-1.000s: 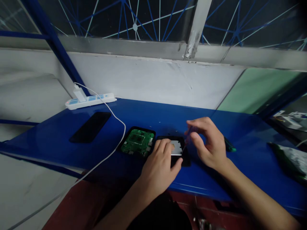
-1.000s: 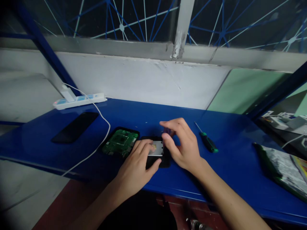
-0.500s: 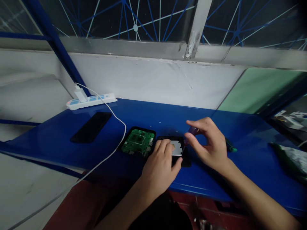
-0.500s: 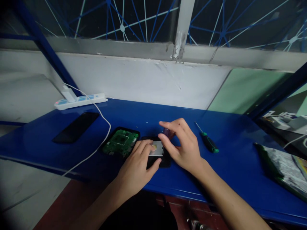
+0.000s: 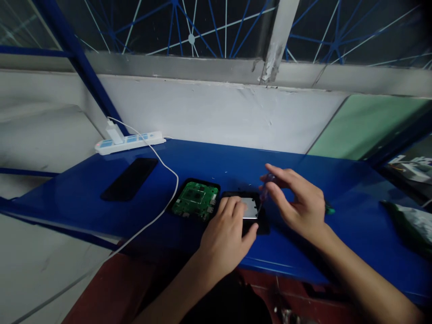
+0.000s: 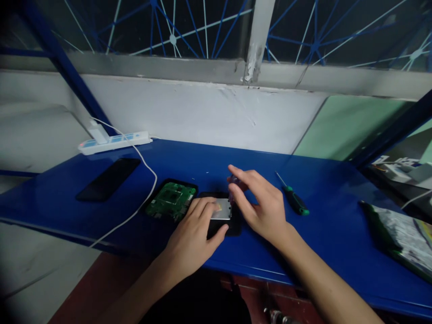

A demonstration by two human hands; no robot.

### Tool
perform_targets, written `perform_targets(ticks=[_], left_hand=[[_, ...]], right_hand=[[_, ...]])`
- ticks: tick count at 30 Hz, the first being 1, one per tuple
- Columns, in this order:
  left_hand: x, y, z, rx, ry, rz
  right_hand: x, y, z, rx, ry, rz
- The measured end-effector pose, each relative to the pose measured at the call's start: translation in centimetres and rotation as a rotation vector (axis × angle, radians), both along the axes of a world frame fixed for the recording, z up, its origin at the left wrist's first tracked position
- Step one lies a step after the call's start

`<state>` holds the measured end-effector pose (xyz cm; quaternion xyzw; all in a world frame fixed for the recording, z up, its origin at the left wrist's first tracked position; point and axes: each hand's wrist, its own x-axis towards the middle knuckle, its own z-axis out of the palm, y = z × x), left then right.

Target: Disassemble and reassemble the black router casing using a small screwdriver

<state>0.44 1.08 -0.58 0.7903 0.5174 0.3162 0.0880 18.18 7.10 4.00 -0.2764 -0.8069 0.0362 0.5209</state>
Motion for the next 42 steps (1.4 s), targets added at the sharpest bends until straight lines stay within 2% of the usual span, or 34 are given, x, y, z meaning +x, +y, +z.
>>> perform_targets(ticks=[5,10,17,23,31,37,42], left_hand=[[0.03,-0.02,0.25,-0.017,0.037,-0.004],[0.1,-0.18,0.66,-0.05,0.047,0.0],[0.08,-0.09,0.32,-0.023,0.03,0.004],[0.14,-0.05,0.56,-0.042,-0.006,0.001],[0.08,0.01,0.08,-0.022,0.055,0.001],[0.14,-0.08,0.59,-0.044,0.078,0.002],[0.19,-0.02,0.84,-0.035,0.095,0.006]], right_hand=[[-0.01,0.46,0.27,0.082,-0.023,-0.031],[0.1,0.28,0.15,0.005,-0.025,-0.025],[0.3,0.11,0.0,-0.114,0.006,0.023],[0.04,0.29,-0.17,-0.095,0.0,-0.022],[-0.11,0.46,-0.2,-0.031,-0.002,-0.071],[-0.03,0.05,-0.2,-0.146,0.04,0.028],[-0.37,0.13,-0.33,-0.088,0.011,-0.008]])
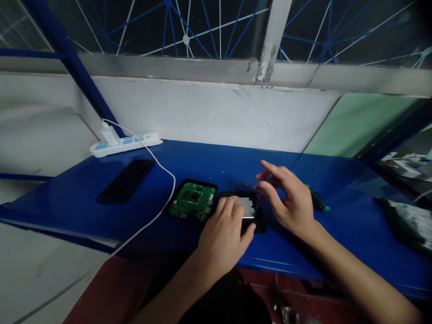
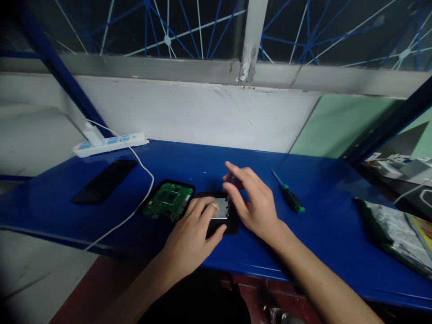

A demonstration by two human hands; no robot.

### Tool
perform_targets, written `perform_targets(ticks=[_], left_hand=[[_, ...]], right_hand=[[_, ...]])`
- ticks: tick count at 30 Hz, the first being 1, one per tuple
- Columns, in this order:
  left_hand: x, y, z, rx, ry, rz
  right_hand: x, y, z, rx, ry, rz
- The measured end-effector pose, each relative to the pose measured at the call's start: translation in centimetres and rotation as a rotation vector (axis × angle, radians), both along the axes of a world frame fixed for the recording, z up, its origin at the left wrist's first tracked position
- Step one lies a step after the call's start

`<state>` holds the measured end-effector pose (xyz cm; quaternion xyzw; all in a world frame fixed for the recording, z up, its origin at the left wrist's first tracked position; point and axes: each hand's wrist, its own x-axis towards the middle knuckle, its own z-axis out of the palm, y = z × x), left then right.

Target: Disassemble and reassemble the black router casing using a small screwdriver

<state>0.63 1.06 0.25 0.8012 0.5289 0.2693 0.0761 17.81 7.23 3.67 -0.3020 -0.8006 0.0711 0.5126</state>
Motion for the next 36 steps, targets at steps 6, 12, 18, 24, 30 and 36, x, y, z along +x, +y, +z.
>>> perform_targets(ticks=[6,12,18,24,30,36], left_hand=[[0.04,-0.02,-0.15,-0.015,-0.007,-0.002],[-0.19,0.0,-0.26,0.004,-0.019,-0.006],[-0.16,0.06,-0.47,0.024,-0.06,-0.013],[-0.11,0.03,-0.27,0.015,-0.039,-0.008],[-0.08,-0.04,-0.17,-0.006,-0.028,-0.006],[-0.02,-0.1,0.12,-0.028,-0.015,0.001]], right_hand=[[0.25,0.43,0.17,0.076,0.0,-0.021],[0.56,0.29,0.04,0.075,0.036,-0.01],[0.45,0.04,0.09,-0.034,0.038,0.002],[0.39,0.16,0.14,0.051,0.024,-0.027],[0.52,0.24,0.36,0.091,0.01,-0.028],[0.92,-0.33,0.56,-0.022,0.017,0.083]])
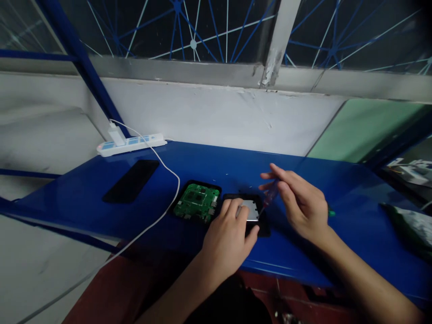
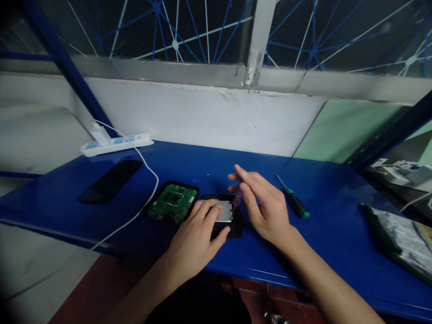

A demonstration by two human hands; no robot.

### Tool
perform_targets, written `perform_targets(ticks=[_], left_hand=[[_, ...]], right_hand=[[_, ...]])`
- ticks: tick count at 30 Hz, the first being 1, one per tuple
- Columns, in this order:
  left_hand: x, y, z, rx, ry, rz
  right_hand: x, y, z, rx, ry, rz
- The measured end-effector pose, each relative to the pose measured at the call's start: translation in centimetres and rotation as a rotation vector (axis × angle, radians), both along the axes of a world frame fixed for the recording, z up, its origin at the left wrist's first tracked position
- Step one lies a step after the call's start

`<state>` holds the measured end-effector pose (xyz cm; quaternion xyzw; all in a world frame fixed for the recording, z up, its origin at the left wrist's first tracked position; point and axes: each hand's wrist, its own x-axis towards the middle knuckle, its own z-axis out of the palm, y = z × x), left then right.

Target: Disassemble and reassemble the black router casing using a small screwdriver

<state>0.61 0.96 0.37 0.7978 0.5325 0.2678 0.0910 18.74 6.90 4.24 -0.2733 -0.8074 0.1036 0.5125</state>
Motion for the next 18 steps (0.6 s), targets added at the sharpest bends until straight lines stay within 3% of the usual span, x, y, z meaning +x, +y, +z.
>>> perform_targets(ticks=[10,18], left_hand=[[-0.04,-0.07,-0.22,0.0,0.0,-0.002],[-0.09,-0.02,-0.3,0.04,-0.028,-0.01]], right_hand=[[0.12,0.0,-0.03,-0.037,0.005,-0.031],[-0.19,0.0,-0.16,0.068,-0.048,-0.043]])
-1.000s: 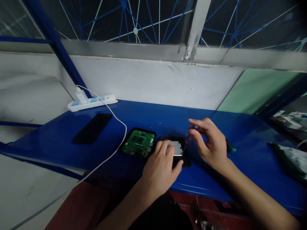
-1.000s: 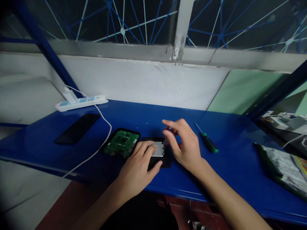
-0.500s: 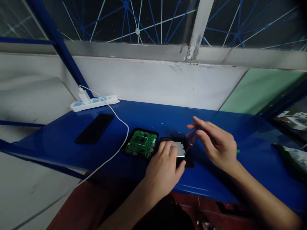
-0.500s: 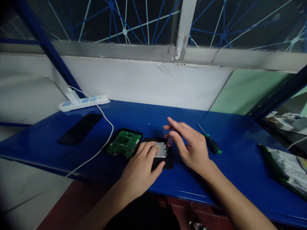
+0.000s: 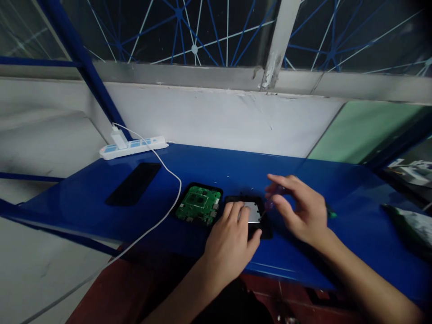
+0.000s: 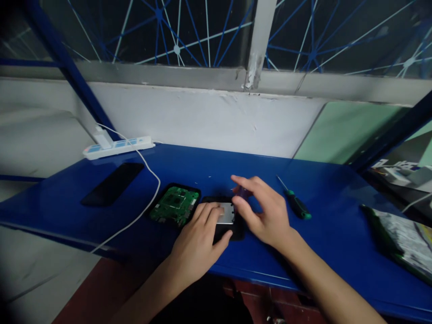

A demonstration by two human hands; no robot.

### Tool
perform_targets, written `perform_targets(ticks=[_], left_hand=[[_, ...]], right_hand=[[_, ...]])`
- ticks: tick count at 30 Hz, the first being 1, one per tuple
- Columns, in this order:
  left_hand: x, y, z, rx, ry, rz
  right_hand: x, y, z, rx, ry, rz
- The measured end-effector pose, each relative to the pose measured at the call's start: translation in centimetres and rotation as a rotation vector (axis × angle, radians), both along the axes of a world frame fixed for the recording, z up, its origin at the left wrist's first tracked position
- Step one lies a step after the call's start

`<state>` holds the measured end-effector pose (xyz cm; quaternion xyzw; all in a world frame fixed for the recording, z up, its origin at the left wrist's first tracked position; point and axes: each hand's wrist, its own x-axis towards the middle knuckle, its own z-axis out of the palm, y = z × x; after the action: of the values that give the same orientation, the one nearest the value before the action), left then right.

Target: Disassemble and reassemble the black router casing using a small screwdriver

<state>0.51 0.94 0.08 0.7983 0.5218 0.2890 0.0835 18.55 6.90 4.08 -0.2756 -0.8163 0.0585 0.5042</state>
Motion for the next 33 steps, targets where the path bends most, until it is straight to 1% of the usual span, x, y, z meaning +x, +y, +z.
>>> perform_targets(ticks=[3,6,8,11,13,15,18,21,24,27,30,33], left_hand=[[-0.2,-0.3,0.0,0.086,-0.072,-0.014],[-0.4,-1.3,-0.6,0.227,-0.136,-0.033],[-0.6,-2.2,-1.1,0.295,-0.098,-0.043],[-1.2,-3.4,-1.7,0.4,-0.036,0.002],[-1.8,-3.8,-1.7,0.453,0.01,0.041],[-2.5,-3.7,-1.2,0.478,0.056,0.067],[-3.8,-2.8,-0.4,0.474,0.101,0.07],[-5.1,-1.6,0.2,0.419,0.167,0.07],[-6.0,-0.7,0.0,0.322,0.184,0.023],[-6.3,-0.4,-0.5,0.22,0.182,-0.034],[-6.2,-0.4,-0.7,0.173,0.188,-0.054],[-6.0,-0.4,-0.5,0.142,0.194,-0.062]], right_hand=[[-0.1,0.2,0.0,0.017,-0.053,0.012],[0.0,0.8,-0.5,0.058,0.057,-0.072],[0.0,1.3,-1.1,0.052,0.151,-0.144],[-0.1,2.0,-1.9,-0.028,0.19,-0.182],[-0.2,2.3,-2.2,-0.075,0.181,-0.185],[-0.3,2.5,-2.4,-0.097,0.17,-0.187],[-0.4,2.6,-2.6,-0.115,0.156,-0.178],[-0.5,2.6,-2.9,-0.146,0.159,-0.17],[-0.6,2.6,-3.1,-0.173,0.166,-0.177],[-0.8,2.6,-3.2,-0.194,0.169,-0.179],[-0.8,2.7,-3.2,-0.203,0.172,-0.185],[-0.7,2.7,-3.3,-0.2,0.183,-0.191]])
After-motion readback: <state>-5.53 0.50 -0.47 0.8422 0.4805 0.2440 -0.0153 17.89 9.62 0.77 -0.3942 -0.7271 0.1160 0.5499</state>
